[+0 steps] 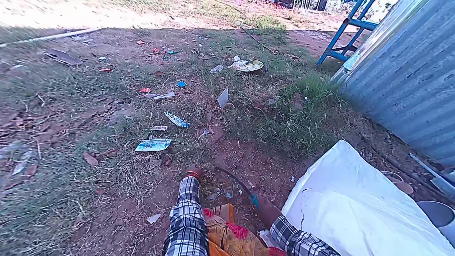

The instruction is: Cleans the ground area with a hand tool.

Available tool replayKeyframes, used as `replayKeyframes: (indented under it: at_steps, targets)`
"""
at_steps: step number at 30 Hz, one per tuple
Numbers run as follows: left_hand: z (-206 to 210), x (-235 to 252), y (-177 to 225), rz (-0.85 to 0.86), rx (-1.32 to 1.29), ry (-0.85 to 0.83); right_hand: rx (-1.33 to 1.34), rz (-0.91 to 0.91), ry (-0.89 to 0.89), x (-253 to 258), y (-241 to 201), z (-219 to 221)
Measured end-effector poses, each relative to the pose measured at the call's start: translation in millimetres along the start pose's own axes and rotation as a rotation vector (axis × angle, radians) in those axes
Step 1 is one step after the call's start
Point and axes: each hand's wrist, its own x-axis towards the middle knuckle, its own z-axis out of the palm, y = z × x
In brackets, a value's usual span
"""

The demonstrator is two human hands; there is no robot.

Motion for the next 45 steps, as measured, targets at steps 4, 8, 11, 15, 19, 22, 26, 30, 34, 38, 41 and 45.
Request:
replayKeyframes:
  at_steps: [4,8,11,15,19,22,26,30,34,38,41,45]
  targets:
    - [10.1,3.1,7.4,-0.059,-0.087,0.056,0.044,0.036,-0.026,-16.6,15.7,17.4]
    - [22.1,-0.7,16.2,-0.077,-0.112,0.248,0.102,0.04,-0.07,-17.5,10.1,11.8]
    - [27.6,-8.5,22.9,-0.105,-0.077,0.322,0.164,0.017,-0.035,-22.2,8.1,7.0]
    - [32.9,-13.5,29.0,-0.153,-0.083,0.275,0.255,0.008,0.043,-32.4,7.9,7.8]
    - [36.3,-18.7,32.0,-0.131,-0.153,0.23,0.377,0.063,0.1,-38.9,8.7,8.9]
    - [47.1,-19.1,34.0,-0.127,-0.178,0.238,0.506,0.102,0.14,-37.9,10.0,8.1]
    - [55.3,-15.3,38.2,-0.144,-0.054,0.164,0.537,0.096,0.194,-32.6,10.1,6.7]
    - [46.4,-26.9,43.4,-0.09,0.1,-0.017,0.469,0.036,0.168,-28.0,1.9,-1.6]
    - [52.6,-25.6,45.4,-0.067,0.137,-0.002,0.358,-0.072,0.133,-19.7,-16.1,-25.2]
    - [57.8,-23.1,47.8,-0.059,0.162,0.017,0.18,-0.168,0.077,2.3,-38.2,-56.2]
    - [53.5,-24.0,49.0,-0.052,0.178,-0.006,-0.017,-0.183,0.072,21.7,-45.8,-74.1]
    - [47.2,-28.1,48.5,-0.055,0.202,-0.03,-0.214,-0.173,0.098,43.1,-19.1,-90.8]
